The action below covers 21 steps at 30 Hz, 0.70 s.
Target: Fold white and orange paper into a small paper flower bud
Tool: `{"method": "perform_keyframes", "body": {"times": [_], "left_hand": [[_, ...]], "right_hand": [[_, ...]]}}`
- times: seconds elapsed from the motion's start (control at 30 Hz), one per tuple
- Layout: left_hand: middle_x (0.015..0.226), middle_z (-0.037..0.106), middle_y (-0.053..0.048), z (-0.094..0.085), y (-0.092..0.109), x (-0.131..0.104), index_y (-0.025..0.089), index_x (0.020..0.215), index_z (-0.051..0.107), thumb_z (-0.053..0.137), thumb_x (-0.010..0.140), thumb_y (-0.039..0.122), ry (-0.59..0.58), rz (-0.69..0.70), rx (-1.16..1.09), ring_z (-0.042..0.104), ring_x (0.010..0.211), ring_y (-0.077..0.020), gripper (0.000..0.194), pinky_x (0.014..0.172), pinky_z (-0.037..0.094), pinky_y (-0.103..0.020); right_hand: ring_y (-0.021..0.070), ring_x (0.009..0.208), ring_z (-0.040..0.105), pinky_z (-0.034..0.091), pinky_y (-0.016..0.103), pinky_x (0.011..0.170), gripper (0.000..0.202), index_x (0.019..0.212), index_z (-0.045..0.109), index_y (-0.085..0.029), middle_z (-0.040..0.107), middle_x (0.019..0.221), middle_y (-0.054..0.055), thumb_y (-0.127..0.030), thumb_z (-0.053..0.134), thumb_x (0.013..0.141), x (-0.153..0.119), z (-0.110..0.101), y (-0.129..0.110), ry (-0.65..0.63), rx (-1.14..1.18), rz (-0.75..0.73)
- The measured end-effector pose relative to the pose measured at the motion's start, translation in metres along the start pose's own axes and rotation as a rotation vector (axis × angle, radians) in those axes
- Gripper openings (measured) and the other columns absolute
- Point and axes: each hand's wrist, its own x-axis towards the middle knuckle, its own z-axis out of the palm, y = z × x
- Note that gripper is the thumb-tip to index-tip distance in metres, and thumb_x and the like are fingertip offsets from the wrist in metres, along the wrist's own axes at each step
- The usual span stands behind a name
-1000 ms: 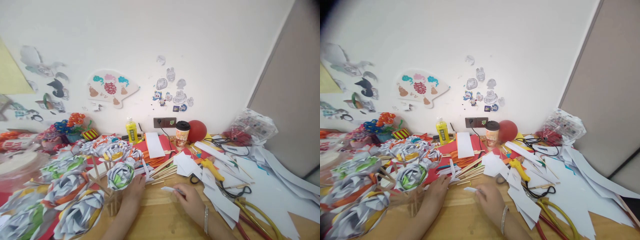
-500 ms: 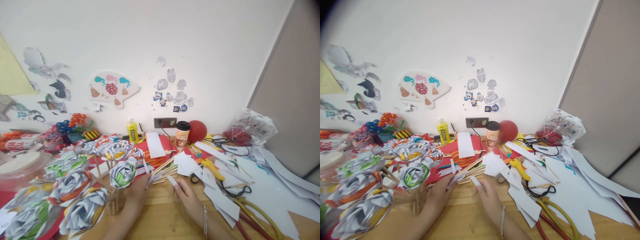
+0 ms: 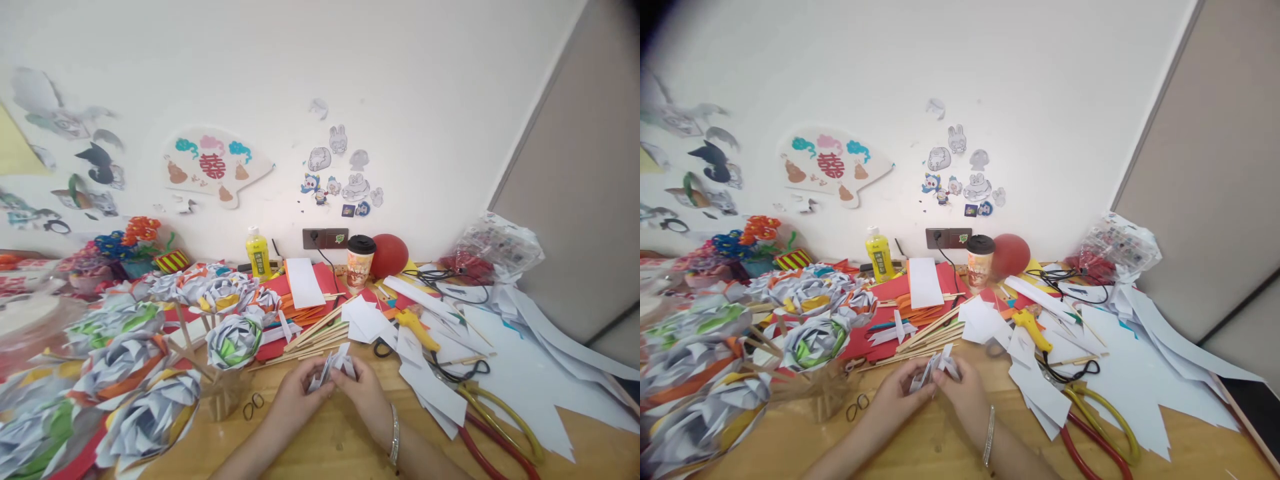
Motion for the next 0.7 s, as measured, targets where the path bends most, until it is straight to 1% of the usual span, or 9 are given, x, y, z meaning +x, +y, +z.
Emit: {"method": "perform_keyframes", "body": {"times": [0.1,0.23,0.33,0.43,0.5,0.57,0.6,0.63,0.7], "left_hand": [[0.100,0.063,-0.008,-0.001,-0.002,-0.001,0.016,0.102,0.059,0.061,0.070,0.034,-0.054,0.013,-0.058,0.057,0.093,-0.0205,0.037,0.085,0.042,-0.031],[0.080,0.062,-0.004,0.000,-0.004,-0.004,0.015,0.116,0.052,0.052,0.076,0.046,-0.090,-0.041,-0.031,0.055,0.069,-0.0151,0.050,0.067,0.045,-0.027],[0.071,0.059,-0.001,0.000,-0.005,-0.004,0.015,0.123,0.045,0.048,0.078,0.050,-0.108,-0.045,-0.021,0.053,0.062,-0.0136,0.057,0.062,0.044,-0.025],[0.069,0.060,-0.002,-0.007,-0.007,0.000,0.014,0.123,0.044,0.043,0.081,0.046,-0.083,-0.006,0.056,0.054,0.061,-0.0143,0.053,0.060,0.045,-0.026],[0.078,0.064,-0.005,-0.018,-0.008,0.004,0.015,0.117,0.050,0.040,0.083,0.039,0.012,0.050,0.203,0.057,0.067,-0.0162,0.043,0.065,0.047,-0.028],[0.097,0.063,-0.009,-0.032,-0.010,0.008,0.016,0.106,0.057,0.039,0.082,0.029,0.199,0.130,0.446,0.057,0.092,-0.0206,0.033,0.082,0.045,-0.032],[0.103,0.062,-0.010,-0.038,-0.012,0.009,0.015,0.103,0.058,0.038,0.081,0.023,0.278,0.146,0.598,0.055,0.098,-0.0221,0.032,0.086,0.043,-0.035],[0.107,0.062,-0.011,-0.044,-0.014,0.010,0.014,0.104,0.059,0.038,0.078,0.016,0.318,0.138,0.757,0.055,0.100,-0.0234,0.033,0.088,0.042,-0.037],[0.121,0.055,-0.011,-0.052,-0.019,0.013,0.015,0.110,0.057,0.034,0.074,0.005,0.328,0.131,1.011,0.054,0.104,-0.0246,0.044,0.087,0.043,-0.039]], "right_hand": [[0.0227,0.079,0.057,0.045,0.034,0.074,0.029,0.081,0.060,-0.014,0.062,0.081,0.005,-0.039,0.063,0.069,0.002,-0.001,0.000,0.036,-0.038,-0.030],[0.0192,0.072,0.054,0.044,0.030,0.066,0.018,0.073,0.057,-0.015,0.056,0.075,0.003,-0.031,0.063,0.068,0.001,-0.001,0.000,0.119,-0.192,-0.100],[0.0174,0.068,0.051,0.042,0.027,0.063,0.015,0.064,0.054,-0.017,0.052,0.070,0.001,-0.028,0.061,0.070,0.000,0.000,-0.001,0.171,-0.326,-0.167],[0.0191,0.074,0.053,0.044,0.028,0.068,0.014,0.073,0.056,-0.017,0.055,0.076,0.003,-0.031,0.057,0.074,-0.002,0.000,-0.004,0.155,-0.302,-0.180],[0.0201,0.077,0.054,0.045,0.030,0.071,0.020,0.083,0.056,-0.017,0.058,0.080,0.004,-0.036,0.053,0.077,-0.002,-0.001,-0.005,0.157,-0.250,-0.152],[0.0211,0.082,0.054,0.044,0.033,0.077,0.026,0.092,0.055,-0.018,0.060,0.086,0.005,-0.040,0.051,0.079,-0.001,-0.003,-0.004,0.184,-0.208,-0.138],[0.0217,0.086,0.054,0.043,0.034,0.081,0.029,0.096,0.054,-0.019,0.061,0.090,0.006,-0.042,0.051,0.079,-0.001,-0.004,-0.003,0.200,-0.193,-0.138],[0.0224,0.091,0.054,0.042,0.035,0.084,0.031,0.099,0.054,-0.019,0.061,0.094,0.006,-0.043,0.051,0.079,0.000,-0.005,-0.002,0.207,-0.181,-0.140],[0.0235,0.098,0.052,0.040,0.036,0.088,0.034,0.102,0.054,-0.019,0.061,0.100,0.007,-0.045,0.052,0.079,0.001,-0.006,0.000,0.201,-0.164,-0.140]]}}
